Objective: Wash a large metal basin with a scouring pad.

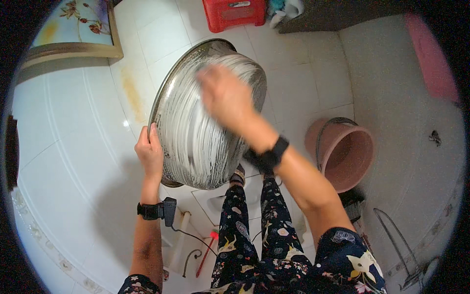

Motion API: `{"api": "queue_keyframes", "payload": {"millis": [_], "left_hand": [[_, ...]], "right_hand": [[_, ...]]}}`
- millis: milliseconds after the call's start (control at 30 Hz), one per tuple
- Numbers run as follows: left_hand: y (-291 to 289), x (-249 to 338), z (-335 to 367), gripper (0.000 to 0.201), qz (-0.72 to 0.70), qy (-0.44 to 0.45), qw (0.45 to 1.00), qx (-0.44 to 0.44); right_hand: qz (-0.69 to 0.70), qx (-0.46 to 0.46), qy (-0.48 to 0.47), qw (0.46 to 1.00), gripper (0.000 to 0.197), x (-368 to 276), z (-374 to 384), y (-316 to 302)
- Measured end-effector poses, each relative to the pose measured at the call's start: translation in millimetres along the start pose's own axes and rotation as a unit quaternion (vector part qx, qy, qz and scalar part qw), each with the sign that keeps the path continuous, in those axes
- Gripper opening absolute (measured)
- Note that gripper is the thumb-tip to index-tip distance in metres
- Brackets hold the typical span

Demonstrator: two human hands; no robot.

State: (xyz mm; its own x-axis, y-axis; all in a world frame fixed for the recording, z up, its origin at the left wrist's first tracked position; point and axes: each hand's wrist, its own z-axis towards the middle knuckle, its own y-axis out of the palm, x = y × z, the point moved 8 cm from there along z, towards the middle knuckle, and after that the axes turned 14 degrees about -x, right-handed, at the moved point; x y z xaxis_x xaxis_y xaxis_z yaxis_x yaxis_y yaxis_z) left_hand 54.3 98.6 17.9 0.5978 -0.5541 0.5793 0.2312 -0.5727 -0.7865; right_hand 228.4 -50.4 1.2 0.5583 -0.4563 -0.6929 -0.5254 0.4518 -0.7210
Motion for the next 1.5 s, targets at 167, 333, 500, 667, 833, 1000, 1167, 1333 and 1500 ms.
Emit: {"api": "queue_keyframes", "payload": {"millis": [167,333,500,667,833,1000,1167,1333,1500], "left_hand": [[5,13,7,0.026,0.029,0.022,0.999,-0.038],[21,31,-1,0.026,0.029,0.065,0.997,-0.037],[12,11,-10,0.026,0.023,0.012,0.999,-0.027],[19,28,-10,0.026,-0.006,0.049,0.998,-0.034],[15,22,-13,0.021,0.029,0.02,0.999,-0.032],[14,22,-18,0.025,-0.024,0.045,0.999,-0.02],[18,15,-34,0.023,0.03,0.067,0.996,-0.046],[9,15,-27,0.026,0.01,0.026,0.997,-0.069],[1,4,-17,0.033,-0.039,0.014,0.998,-0.055]], "right_hand": [[0.021,-0.035,-0.182,0.982,0.027,-44,10,2],[0.083,-0.105,0.209,0.969,0.03,121,73,1],[0.014,-0.067,-0.055,0.996,0.033,-35,15,24],[0.042,-0.122,0.008,0.992,0.024,44,61,9],[0.059,-0.141,0.004,0.988,0.024,5,35,13],[-0.027,-0.148,-0.242,0.959,0.033,-71,-48,10],[0.123,-0.146,0.251,0.949,0.036,158,13,-7],[0.06,-0.025,0.057,0.996,0.034,69,-14,-15],[-0.042,-0.087,-0.088,0.991,0.039,16,-51,-23]]}}
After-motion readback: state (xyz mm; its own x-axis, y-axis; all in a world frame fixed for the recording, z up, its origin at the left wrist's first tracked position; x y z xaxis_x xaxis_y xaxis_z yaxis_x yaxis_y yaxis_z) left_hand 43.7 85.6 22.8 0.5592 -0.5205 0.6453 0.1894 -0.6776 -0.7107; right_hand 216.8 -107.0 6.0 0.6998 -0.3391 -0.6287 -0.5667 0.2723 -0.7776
